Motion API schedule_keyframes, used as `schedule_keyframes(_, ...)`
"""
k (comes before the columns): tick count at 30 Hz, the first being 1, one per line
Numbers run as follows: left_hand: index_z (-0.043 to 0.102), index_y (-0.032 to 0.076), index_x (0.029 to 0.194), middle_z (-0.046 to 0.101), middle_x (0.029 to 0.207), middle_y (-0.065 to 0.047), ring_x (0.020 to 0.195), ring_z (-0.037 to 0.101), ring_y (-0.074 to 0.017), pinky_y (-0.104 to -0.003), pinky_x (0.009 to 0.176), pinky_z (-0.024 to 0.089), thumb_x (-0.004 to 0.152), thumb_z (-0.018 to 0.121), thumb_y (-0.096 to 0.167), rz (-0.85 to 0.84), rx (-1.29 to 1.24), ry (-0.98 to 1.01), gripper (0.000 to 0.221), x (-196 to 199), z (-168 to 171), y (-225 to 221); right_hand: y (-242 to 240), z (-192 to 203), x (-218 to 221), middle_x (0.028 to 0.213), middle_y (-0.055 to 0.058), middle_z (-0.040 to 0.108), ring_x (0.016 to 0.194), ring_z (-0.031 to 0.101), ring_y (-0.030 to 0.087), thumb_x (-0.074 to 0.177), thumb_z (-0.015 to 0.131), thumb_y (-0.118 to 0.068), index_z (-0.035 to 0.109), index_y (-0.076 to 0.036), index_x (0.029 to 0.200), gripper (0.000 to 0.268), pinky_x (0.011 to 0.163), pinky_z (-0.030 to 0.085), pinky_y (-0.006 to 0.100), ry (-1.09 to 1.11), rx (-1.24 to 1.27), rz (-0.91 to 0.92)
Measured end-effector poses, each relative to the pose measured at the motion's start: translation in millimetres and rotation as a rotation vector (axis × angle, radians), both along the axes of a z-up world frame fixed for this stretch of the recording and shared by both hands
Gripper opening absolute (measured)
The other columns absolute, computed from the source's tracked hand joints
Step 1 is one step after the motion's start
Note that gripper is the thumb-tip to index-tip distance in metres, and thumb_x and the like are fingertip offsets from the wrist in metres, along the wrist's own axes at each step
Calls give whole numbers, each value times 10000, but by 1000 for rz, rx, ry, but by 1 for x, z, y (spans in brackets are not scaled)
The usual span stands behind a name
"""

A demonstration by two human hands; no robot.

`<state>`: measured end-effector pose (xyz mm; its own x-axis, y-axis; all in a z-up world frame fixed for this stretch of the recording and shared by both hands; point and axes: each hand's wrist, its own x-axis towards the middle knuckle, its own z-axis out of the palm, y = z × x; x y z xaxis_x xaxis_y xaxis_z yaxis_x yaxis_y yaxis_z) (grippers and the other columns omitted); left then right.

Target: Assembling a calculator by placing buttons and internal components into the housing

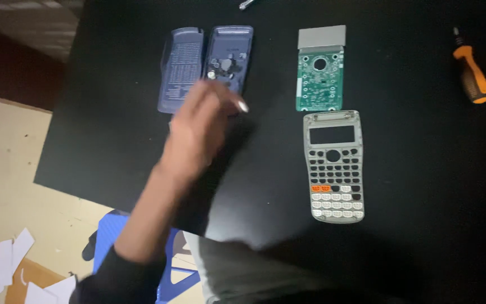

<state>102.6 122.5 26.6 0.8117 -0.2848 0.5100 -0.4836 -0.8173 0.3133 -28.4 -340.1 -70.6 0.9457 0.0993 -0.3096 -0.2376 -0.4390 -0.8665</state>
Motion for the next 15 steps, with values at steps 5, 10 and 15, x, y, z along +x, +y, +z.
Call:
schedule_keyframes(5,652,-38,1075,607,1088,-208,994,676,-316,-382,900,551,1091,386,89,-167,-314,97,295,-68,33,-97,80,62,8,1107,54,866,834,877,138,706,789,-103,692,-213,1337,648,774,674,281,-7,-77,-31)
schedule_keyframes(10,715,-84,1088,629,1098,-186,983,745,-264,-320,920,646,1051,506,71,-168,-484,82,263,-96,24,-146,126,98,27,1167,169,767,900,804,140,776,759,-3,651,39,1239,477,764,676,205,-283,256,66)
schedule_keyframes(15,726,-65,1025,651,1039,-177,897,769,-240,-302,850,661,1034,537,37,-76,-585,41,215,-107,15,-167,155,126,27,922,139,782,784,759,141,793,766,36,743,45,963,172,682,628,193,-380,158,-124)
